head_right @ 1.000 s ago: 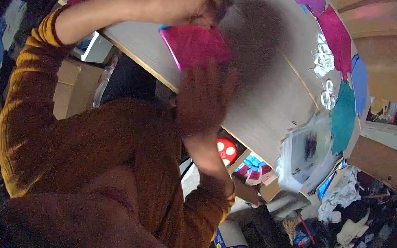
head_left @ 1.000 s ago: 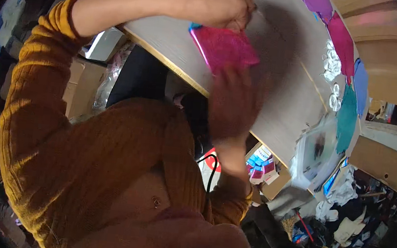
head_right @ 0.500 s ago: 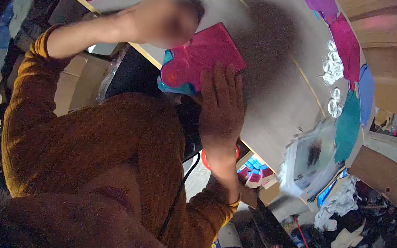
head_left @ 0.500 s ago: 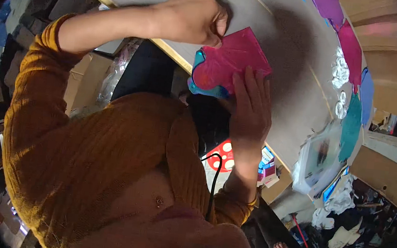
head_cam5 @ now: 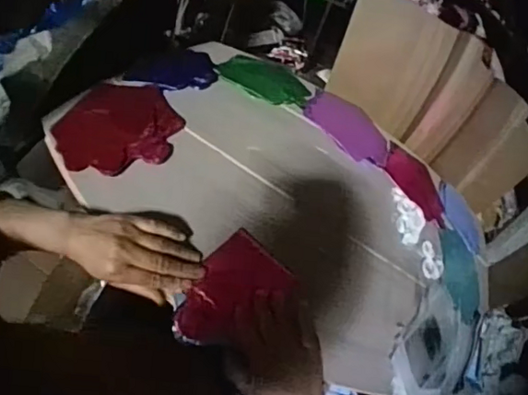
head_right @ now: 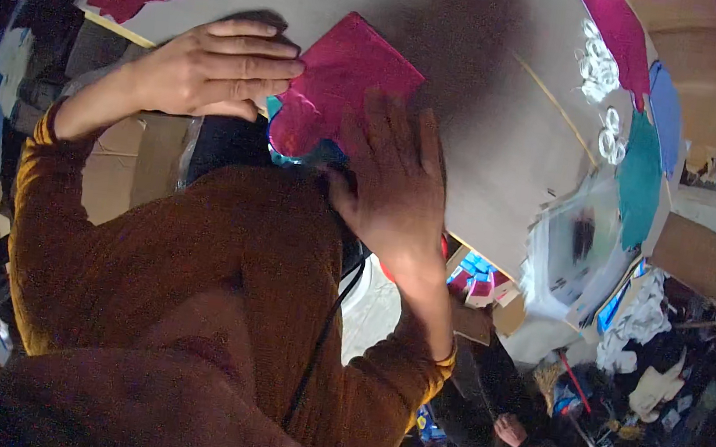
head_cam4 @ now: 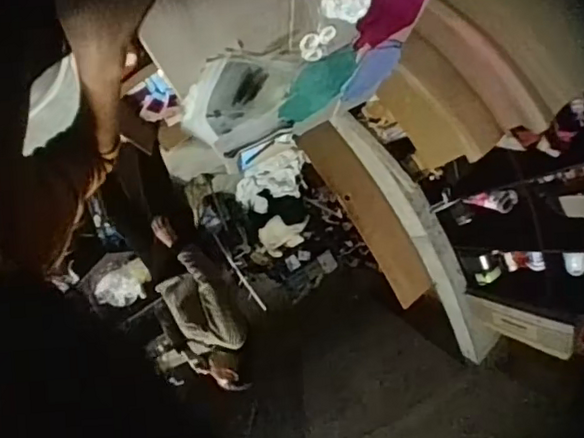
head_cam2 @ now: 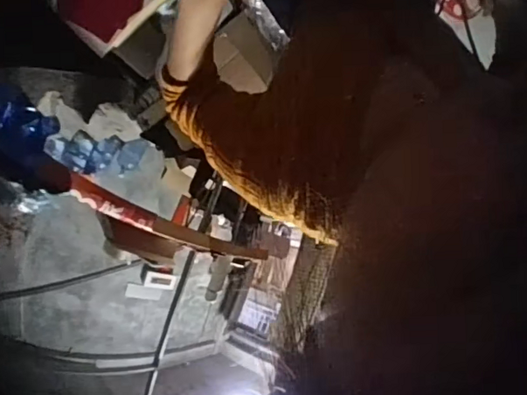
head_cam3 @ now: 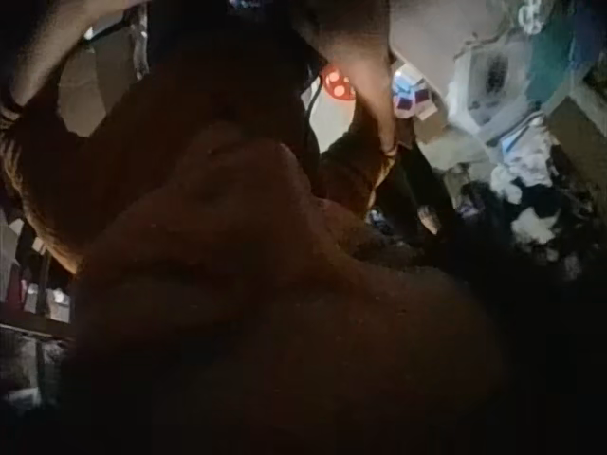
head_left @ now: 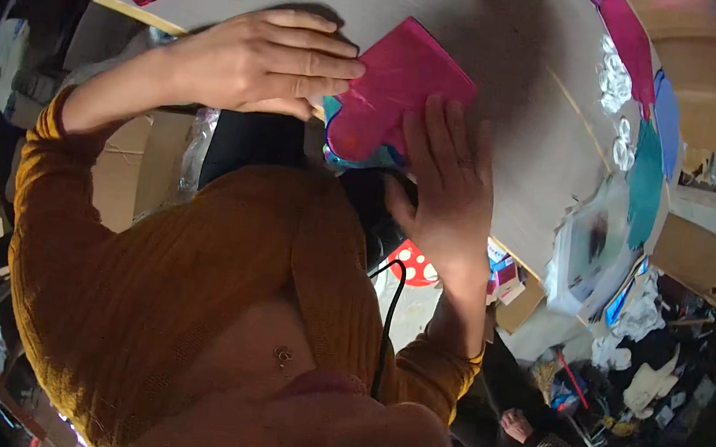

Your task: Folding and organizing various colored felt or fabric shapes on a flat surface.

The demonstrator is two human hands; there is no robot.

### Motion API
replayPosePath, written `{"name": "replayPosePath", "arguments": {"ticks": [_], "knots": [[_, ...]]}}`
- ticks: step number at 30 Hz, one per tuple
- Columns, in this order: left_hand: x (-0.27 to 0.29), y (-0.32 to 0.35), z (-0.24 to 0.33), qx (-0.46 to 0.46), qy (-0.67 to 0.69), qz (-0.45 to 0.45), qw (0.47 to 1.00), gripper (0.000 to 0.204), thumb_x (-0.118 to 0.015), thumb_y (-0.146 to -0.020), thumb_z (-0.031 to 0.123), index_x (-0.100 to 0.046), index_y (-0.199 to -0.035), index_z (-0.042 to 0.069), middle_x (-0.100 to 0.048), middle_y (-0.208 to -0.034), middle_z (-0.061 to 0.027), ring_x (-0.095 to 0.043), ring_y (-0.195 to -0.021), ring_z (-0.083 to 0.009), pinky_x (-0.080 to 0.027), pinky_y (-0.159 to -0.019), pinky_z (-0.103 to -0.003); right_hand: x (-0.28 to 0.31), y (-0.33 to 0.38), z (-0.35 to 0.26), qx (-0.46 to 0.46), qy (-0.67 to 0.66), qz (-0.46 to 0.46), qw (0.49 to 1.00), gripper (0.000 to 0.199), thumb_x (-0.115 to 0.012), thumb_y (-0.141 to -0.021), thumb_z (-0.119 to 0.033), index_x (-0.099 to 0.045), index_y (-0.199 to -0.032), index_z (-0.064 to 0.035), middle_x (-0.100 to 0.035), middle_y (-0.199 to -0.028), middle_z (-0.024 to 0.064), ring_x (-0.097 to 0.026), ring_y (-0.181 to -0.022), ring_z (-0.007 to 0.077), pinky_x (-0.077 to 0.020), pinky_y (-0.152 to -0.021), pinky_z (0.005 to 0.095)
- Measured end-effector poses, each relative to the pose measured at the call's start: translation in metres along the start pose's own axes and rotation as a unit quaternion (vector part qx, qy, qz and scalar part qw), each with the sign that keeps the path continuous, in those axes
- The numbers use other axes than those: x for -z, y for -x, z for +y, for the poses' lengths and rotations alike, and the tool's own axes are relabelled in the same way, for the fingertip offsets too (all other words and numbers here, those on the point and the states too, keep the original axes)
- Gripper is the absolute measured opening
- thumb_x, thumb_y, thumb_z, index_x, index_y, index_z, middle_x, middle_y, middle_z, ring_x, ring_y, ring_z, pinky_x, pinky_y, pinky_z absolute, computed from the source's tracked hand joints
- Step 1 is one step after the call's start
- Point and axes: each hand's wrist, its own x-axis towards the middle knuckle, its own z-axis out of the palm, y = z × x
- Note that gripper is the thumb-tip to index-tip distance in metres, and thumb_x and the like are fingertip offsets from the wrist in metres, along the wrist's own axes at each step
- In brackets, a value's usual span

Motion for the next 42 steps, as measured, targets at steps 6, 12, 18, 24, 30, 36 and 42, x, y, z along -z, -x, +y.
{"name": "replayPosePath", "arguments": {"ticks": [6,12,18,24,30,36,42], "knots": [[-0.03,0.011,0.016,0.009,-0.039,0.094,0.995,0.039,-0.077,-0.077,0.026,-0.071,-0.109,0.004,-0.068,-0.122,-0.0098,-0.063,-0.117,-0.0271,-0.045,-0.107,-0.044,-0.036,0.022,-0.007,0.009,0.034,0.155,0.987,0.051,-0.071,-0.078,-0.028,-0.065,-0.125,-0.0075,-0.061,-0.128,0.0123,-0.058,-0.114,0.0292,-0.0431,-0.101,0.0473],[-0.041,0.014,0.023,0.0,-0.123,0.161,0.979,0.03,-0.076,-0.078,0.021,-0.074,-0.104,0.006,-0.072,-0.111,-0.008,-0.067,-0.108,-0.0214,-0.047,-0.103,-0.044,-0.035,0.026,-0.007,0.059,0.068,0.222,0.971,0.031,-0.072,-0.078,-0.021,-0.075,-0.107,-0.0099,-0.068,-0.112,0.0047,-0.062,-0.097,0.0193,-0.0506,-0.092,0.039],[-0.048,0.01,0.022,-0.014,-0.125,0.212,0.969,0.023,-0.075,-0.078,0.021,-0.074,-0.097,0.008,-0.073,-0.109,-0.0056,-0.067,-0.105,-0.0207,-0.046,-0.103,-0.043,-0.037,0.027,-0.002,0.084,0.043,0.244,0.965,0.025,-0.073,-0.076,-0.015,-0.077,-0.1,-0.0112,-0.069,-0.106,0.0044,-0.062,-0.093,0.0181,-0.0535,-0.087,0.0366],[-0.049,0.012,0.021,-0.024,-0.129,0.227,0.965,0.021,-0.075,-0.076,0.023,-0.073,-0.094,0.011,-0.071,-0.103,-0.0015,-0.064,-0.097,-0.0181,-0.047,-0.096,-0.04,-0.034,0.029,-0.004,0.086,0.033,0.243,0.966,0.026,-0.077,-0.072,-0.009,-0.077,-0.098,-0.0119,-0.069,-0.103,0.004,-0.061,-0.087,0.018,-0.0532,-0.08,0.0359],[-0.036,0.001,0.029,0.097,0.013,0.223,0.97,0.019,-0.08,-0.07,0.022,-0.074,-0.085,0.013,-0.065,-0.092,0.0011,-0.059,-0.084,-0.0177,-0.044,-0.08,-0.036,-0.017,0.026,-0.011,-0.063,-0.124,0.21,0.968,0.023,-0.08,-0.072,-0.002,-0.076,-0.094,-0.0082,-0.068,-0.093,0.0037,-0.059,-0.081,0.0178,-0.0468,-0.068,0.0317],[-0.025,-0.009,0.03,0.215,0.14,0.182,0.949,0.016,-0.085,-0.065,0.019,-0.072,-0.074,0.014,-0.059,-0.084,0.0012,-0.056,-0.08,-0.0194,-0.038,-0.075,-0.034,0.01,0.008,-0.012,-0.262,-0.289,0.068,0.918,0.015,-0.082,-0.074,-0.001,-0.073,-0.087,-0.0025,-0.068,-0.081,0.0044,-0.059,-0.077,0.0111,-0.0457,-0.065,0.0257],[-0.012,-0.026,0.029,0.268,0.181,0.123,0.938,0.015,-0.084,-0.067,0.017,-0.07,-0.072,0.013,-0.058,-0.082,-0.0006,-0.057,-0.084,-0.0213,-0.038,-0.077,-0.036,0.032,-0.02,0.013,-0.349,-0.39,-0.086,0.848,0.013,-0.08,-0.08,-0.01,-0.072,-0.083,-0.0009,-0.067,-0.072,0.0039,-0.059,-0.068,0.0063,-0.0475,-0.061,0.0249]]}}
